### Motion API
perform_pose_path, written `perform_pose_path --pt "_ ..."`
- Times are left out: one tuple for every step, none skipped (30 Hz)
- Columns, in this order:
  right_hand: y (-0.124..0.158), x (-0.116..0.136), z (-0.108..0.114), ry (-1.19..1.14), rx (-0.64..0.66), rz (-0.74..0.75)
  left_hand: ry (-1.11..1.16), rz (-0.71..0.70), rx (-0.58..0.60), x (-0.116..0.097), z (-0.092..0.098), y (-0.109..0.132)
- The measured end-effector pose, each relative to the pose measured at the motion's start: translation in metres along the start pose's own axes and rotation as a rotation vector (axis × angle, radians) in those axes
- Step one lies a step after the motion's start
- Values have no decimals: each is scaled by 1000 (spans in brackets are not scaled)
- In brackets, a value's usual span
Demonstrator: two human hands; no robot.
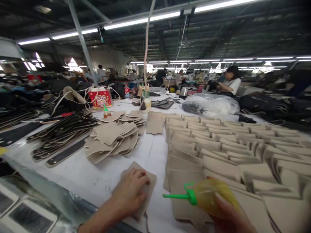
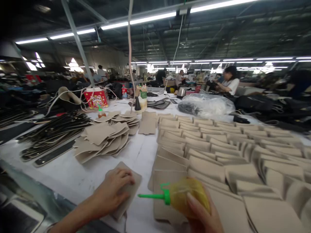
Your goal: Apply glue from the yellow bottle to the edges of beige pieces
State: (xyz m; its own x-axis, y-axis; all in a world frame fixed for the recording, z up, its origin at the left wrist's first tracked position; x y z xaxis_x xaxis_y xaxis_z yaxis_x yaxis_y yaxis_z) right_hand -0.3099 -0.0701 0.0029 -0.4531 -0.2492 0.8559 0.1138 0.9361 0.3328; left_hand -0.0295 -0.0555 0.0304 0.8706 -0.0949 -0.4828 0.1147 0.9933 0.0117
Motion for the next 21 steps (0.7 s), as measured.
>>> perform_pose_path --pt "1 3 -4 -6 14 28 -6 35 -1 -2 -5 1" --pt "3 6 -9 5 27 63 -19 76 -1 -3 -10 3" --pt "5 8 -13 31 38 93 -42 115 1 -5 -14 5" --pt "7 11 -17 58 51 111 -72 148 -1 -6 -17 7" --pt "9 12 -20 80 60 123 -105 171 0 -7 -20 8" --pt "10 14 -22 96 67 130 -133 185 4 -7 -21 8" --pt "11 14 -23 109 71 133 -150 190 12 -8 -21 8" --pt "11 14 -23 119 75 137 -154 186 24 -8 -21 8" --pt "11 14 -23 126 77 141 -148 177 40 -9 -20 7" --pt "10 13 -23 131 80 144 -138 168 52 -9 -19 6" --pt "8 11 -22 135 83 144 -131 160 60 -9 -18 5" --pt "7 10 -22 139 85 142 -132 155 64 -10 -18 4" --pt "5 8 -20 141 88 140 -141 156 65 -10 -17 3" --pt "4 7 -19 140 90 139 -158 168 67 -11 -18 2" --pt "4 6 -18 137 92 136 -181 188 68 -12 -18 1" --pt "3 6 -17 131 94 137 -204 211 71 -13 -19 0" --pt "4 6 -17 127 94 136 -230 236 74 -15 -19 -1" --pt "5 8 -17 123 93 135 -254 259 76 -18 -19 -3" --pt "6 9 -17 121 87 133 -278 275 78 -22 -19 -4" --pt "8 11 -18 121 83 131 -298 280 82 -26 -20 -5" --pt "11 14 -19 120 81 129 -314 282 90 -30 -20 -7"
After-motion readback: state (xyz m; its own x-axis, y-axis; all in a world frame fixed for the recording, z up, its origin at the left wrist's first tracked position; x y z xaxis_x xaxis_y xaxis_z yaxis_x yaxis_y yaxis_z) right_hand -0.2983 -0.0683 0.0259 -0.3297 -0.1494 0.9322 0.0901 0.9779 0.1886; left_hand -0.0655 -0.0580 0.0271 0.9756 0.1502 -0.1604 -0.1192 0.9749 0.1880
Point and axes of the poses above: each hand's wrist, its own y-axis away from the middle knuckle, its own z-axis out of the back of the hand, x = y × z, the point moved 5 cm from there along -y, towards the middle knuckle, and after that the axes turned 5 degrees about -x, right-handed, at the moved point
